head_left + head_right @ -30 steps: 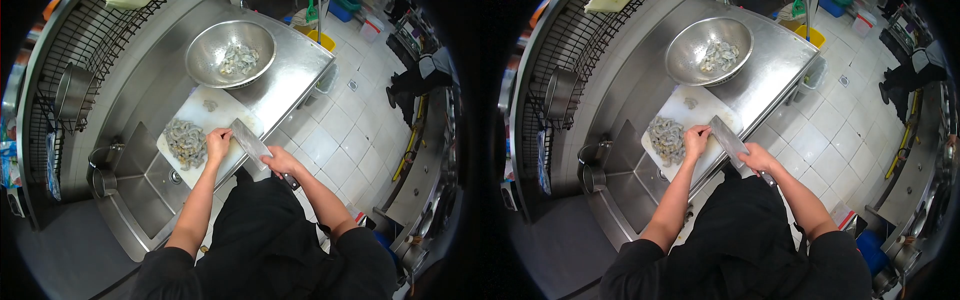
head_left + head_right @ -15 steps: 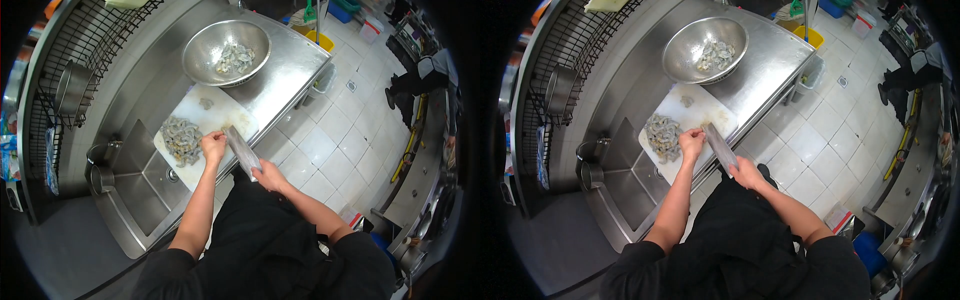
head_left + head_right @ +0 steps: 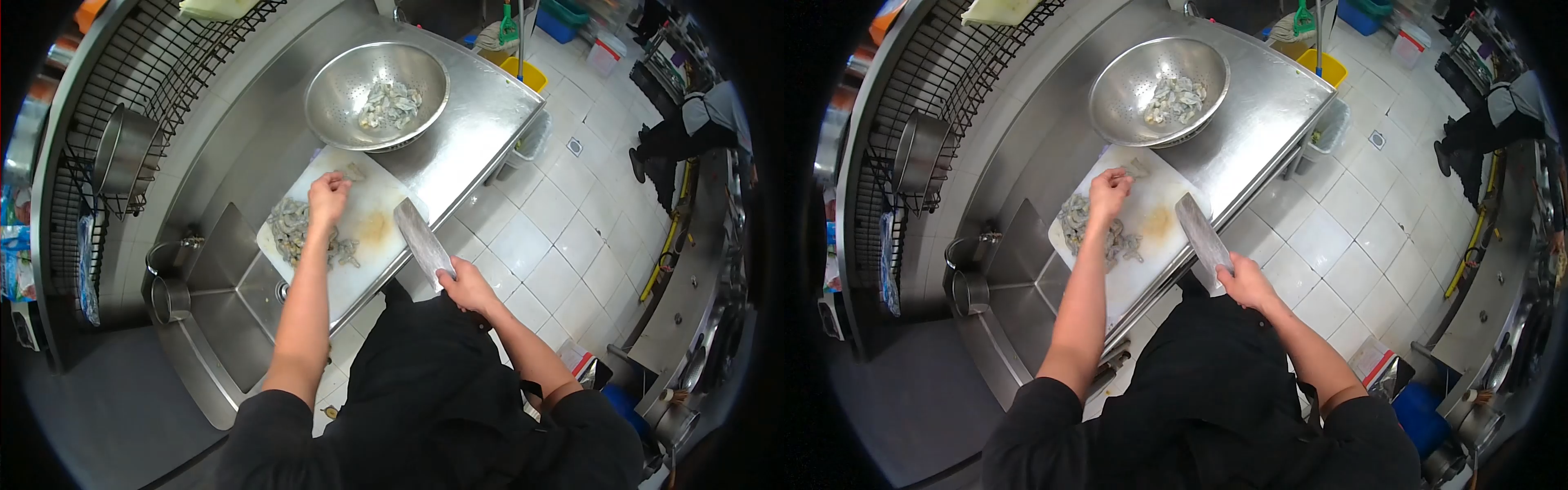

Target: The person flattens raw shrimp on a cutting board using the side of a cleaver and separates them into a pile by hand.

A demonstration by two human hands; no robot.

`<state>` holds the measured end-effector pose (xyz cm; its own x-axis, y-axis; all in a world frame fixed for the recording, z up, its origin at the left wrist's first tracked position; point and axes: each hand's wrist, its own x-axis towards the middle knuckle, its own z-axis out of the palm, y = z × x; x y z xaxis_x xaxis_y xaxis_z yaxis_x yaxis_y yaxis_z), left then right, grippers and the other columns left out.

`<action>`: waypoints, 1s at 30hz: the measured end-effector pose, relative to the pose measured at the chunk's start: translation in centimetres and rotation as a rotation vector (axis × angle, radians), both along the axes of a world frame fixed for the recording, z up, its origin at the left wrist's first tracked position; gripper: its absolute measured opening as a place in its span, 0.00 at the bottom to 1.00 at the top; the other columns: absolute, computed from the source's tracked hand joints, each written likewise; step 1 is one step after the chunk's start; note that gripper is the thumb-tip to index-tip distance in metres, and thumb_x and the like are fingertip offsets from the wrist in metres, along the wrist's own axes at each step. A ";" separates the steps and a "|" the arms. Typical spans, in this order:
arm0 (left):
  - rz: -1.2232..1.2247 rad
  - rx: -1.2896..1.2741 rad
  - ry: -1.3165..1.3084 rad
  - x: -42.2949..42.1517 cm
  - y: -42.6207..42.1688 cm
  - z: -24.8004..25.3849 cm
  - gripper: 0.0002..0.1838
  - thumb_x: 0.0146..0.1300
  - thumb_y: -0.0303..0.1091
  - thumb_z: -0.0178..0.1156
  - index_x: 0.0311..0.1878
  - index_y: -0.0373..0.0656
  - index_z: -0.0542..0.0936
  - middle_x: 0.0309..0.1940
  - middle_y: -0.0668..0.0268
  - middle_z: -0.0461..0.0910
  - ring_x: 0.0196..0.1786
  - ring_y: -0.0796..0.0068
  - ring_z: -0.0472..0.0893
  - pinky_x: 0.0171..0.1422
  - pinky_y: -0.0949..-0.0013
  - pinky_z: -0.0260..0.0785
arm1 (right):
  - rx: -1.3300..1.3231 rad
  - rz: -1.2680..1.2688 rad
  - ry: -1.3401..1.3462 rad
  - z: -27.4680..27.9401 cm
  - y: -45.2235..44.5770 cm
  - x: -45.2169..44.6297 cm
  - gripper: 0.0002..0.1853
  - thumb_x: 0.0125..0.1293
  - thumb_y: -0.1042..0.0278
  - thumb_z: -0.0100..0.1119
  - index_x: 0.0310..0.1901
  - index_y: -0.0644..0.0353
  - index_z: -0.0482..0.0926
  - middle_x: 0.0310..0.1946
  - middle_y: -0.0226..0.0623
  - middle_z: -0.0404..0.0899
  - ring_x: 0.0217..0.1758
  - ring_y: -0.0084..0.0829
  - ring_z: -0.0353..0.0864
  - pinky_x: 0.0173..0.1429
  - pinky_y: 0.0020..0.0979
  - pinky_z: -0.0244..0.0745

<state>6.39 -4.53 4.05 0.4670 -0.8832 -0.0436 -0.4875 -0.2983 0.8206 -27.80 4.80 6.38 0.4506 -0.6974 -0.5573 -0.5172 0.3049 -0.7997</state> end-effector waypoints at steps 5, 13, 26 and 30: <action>-0.366 0.686 -0.720 0.7 3.5 3.5 0.13 0.56 0.28 0.64 0.44 0.34 0.85 0.42 0.45 0.86 0.41 0.49 0.87 0.46 0.54 0.80 | -0.025 -0.020 -0.018 0.6 -0.8 1.2 0.17 0.74 0.60 0.53 0.46 0.71 0.73 0.16 0.45 0.76 0.12 0.35 0.76 0.18 0.39 0.71; -0.607 0.404 -0.667 -1.4 4.4 2.2 0.15 0.56 0.22 0.60 0.47 0.39 0.86 0.45 0.50 0.86 0.49 0.50 0.86 0.55 0.57 0.79 | -0.005 -0.007 -0.033 -0.9 -1.5 3.0 0.16 0.74 0.60 0.53 0.44 0.70 0.71 0.16 0.45 0.76 0.11 0.34 0.75 0.17 0.39 0.70; -0.269 0.116 -0.271 -5.2 5.6 -2.3 0.09 0.62 0.25 0.63 0.44 0.36 0.87 0.34 0.57 0.87 0.35 0.70 0.85 0.44 0.68 0.77 | 0.153 -0.096 -0.163 -2.0 -4.4 3.7 0.14 0.74 0.62 0.54 0.42 0.68 0.72 0.14 0.34 0.70 0.10 0.25 0.69 0.13 0.33 0.64; -0.257 -0.197 -0.217 -5.3 4.1 -3.8 0.09 0.62 0.25 0.65 0.44 0.37 0.87 0.37 0.58 0.87 0.34 0.70 0.85 0.43 0.68 0.77 | 0.188 -0.086 -0.192 -1.9 -6.3 3.6 0.13 0.73 0.64 0.54 0.43 0.68 0.72 0.13 0.31 0.68 0.09 0.23 0.67 0.12 0.31 0.63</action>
